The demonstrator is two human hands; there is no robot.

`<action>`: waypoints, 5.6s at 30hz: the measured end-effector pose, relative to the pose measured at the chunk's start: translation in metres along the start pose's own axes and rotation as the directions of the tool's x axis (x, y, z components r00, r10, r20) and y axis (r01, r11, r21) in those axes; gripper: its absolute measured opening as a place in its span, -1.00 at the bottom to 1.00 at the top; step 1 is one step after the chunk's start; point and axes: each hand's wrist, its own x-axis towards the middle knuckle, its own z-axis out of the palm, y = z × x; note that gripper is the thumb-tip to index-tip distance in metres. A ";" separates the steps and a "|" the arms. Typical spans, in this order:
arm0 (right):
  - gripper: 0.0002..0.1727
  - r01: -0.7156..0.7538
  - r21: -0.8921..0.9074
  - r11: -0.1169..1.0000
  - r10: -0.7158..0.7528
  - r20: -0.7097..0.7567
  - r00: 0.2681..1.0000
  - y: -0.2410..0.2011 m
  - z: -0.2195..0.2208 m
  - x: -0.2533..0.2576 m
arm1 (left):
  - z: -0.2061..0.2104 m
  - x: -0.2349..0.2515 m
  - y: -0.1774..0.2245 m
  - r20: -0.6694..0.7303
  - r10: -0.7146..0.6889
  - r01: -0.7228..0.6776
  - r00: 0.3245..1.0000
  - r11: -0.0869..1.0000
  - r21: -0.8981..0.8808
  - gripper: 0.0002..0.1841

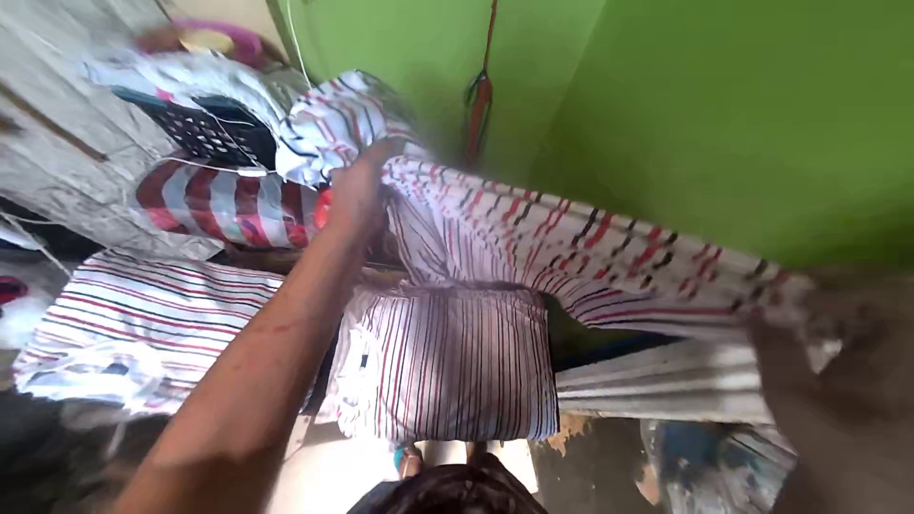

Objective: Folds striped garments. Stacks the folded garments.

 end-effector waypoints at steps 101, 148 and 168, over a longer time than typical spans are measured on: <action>-0.58 -0.612 -0.326 0.720 0.390 0.920 -0.030 0.097 0.206 -0.134 | -0.121 -0.383 -0.280 -0.382 -0.812 0.897 0.441 0.402 0.181 -0.60; -0.60 -0.586 -0.255 0.769 0.541 0.747 0.385 0.085 0.255 -0.223 | -0.132 -0.387 -0.281 -0.317 -0.830 0.887 0.458 0.447 0.114 -0.61; -0.62 -0.819 -0.182 0.543 0.618 0.748 0.244 0.086 0.246 -0.204 | -0.130 -0.385 -0.276 -0.325 -0.836 0.896 0.443 0.428 0.119 -0.60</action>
